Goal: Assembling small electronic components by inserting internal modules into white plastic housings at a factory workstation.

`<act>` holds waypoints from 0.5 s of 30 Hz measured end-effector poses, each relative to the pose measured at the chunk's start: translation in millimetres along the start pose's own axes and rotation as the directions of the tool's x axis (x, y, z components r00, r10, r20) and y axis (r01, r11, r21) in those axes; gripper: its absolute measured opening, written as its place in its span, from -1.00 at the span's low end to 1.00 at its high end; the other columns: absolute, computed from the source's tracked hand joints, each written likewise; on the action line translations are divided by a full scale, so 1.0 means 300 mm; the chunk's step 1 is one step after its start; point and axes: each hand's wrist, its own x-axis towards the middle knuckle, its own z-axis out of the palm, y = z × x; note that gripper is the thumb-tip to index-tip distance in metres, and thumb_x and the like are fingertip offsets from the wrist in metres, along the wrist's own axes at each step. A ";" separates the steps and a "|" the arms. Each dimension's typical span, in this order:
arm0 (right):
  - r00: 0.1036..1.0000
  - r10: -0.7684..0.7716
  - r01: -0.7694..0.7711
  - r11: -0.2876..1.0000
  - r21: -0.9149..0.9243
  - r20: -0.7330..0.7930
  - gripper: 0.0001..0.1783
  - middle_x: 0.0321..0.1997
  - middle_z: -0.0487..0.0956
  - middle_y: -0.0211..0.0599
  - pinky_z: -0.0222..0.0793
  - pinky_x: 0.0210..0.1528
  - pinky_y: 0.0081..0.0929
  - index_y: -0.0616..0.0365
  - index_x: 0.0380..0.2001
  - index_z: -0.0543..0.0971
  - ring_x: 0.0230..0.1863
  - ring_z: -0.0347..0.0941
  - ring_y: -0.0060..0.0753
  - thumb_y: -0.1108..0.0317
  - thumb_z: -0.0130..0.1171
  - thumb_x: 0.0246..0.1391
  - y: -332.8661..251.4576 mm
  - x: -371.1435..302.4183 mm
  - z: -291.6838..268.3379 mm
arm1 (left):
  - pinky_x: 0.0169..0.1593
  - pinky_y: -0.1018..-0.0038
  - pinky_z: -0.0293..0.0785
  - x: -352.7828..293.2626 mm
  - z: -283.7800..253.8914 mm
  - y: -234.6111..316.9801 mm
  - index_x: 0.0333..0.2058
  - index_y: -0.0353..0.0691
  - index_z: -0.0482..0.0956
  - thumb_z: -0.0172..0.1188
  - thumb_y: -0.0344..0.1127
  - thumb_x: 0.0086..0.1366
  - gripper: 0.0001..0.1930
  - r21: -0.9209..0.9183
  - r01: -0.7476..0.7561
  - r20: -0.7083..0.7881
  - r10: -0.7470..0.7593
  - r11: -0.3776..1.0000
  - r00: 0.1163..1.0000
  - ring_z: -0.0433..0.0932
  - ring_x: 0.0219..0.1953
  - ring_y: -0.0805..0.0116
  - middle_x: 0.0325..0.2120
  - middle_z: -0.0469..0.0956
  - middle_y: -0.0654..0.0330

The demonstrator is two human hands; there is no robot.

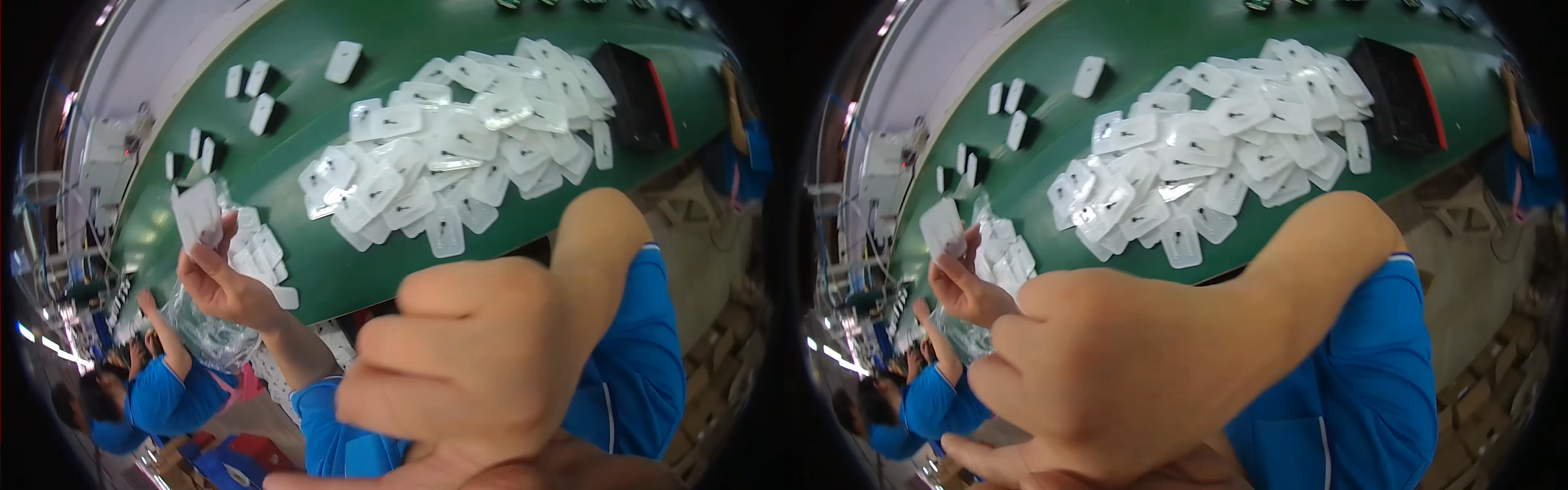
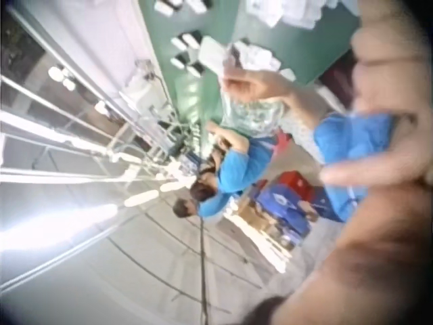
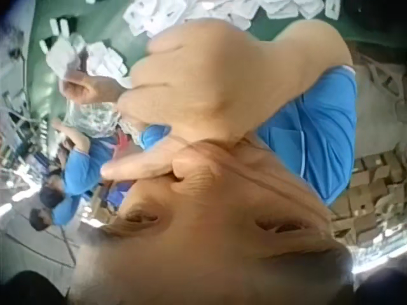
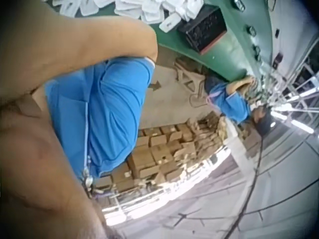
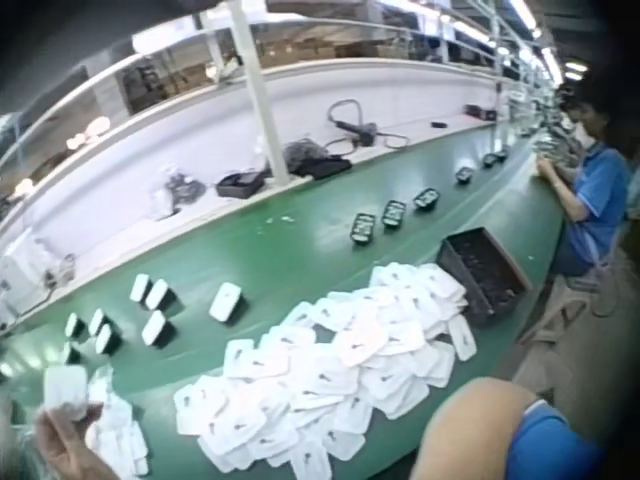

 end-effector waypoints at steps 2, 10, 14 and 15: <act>1.000 -0.021 0.021 1.000 0.009 -0.010 -0.89 -0.63 0.33 -0.54 -0.06 -0.63 -0.64 -0.15 -0.53 0.59 -0.66 0.11 -0.60 0.35 0.10 -0.02 -0.004 0.002 0.017 | -0.31 0.52 0.53 0.032 0.095 0.063 -0.16 -0.32 0.36 -0.12 -0.34 0.39 -0.81 -0.023 -0.014 0.046 0.015 1.000 0.999 0.61 -0.45 0.23 -0.36 0.54 0.03; 0.976 -0.208 0.217 0.957 0.191 -0.066 -0.94 -0.61 0.32 -0.46 0.00 -0.62 -0.62 -0.02 -0.52 0.54 -0.65 0.13 -0.55 0.36 0.08 -0.05 -0.135 -0.187 -0.018 | -0.49 0.54 0.54 0.114 0.317 0.164 -0.10 -0.34 0.40 -0.04 -0.30 0.35 -0.75 -0.320 -0.132 0.145 0.186 0.938 0.972 0.56 -0.62 0.28 -0.42 0.57 -0.03; 0.971 -0.209 0.229 0.950 0.213 -0.114 -0.94 -0.60 0.32 -0.42 0.03 -0.62 -0.60 0.05 -0.51 0.52 -0.64 0.15 -0.53 0.36 0.08 -0.06 -0.220 -0.243 -0.035 | -0.53 0.59 0.51 0.127 0.336 0.178 -0.07 -0.30 0.43 0.02 -0.29 0.32 -0.73 -0.238 -0.174 -0.035 0.171 0.955 0.985 0.54 -0.65 0.32 -0.41 0.57 -0.01; 0.973 -0.195 0.217 0.954 0.206 -0.123 -0.94 -0.60 0.32 -0.41 0.04 -0.62 -0.60 0.07 -0.51 0.52 -0.64 0.15 -0.52 0.36 0.07 -0.06 -0.176 -0.217 -0.017 | -0.61 0.64 0.44 0.137 0.341 0.179 -0.05 -0.28 0.41 0.00 -0.31 0.33 -0.73 -0.194 -0.169 -0.038 0.165 0.966 0.986 0.53 -0.67 0.34 -0.40 0.56 -0.02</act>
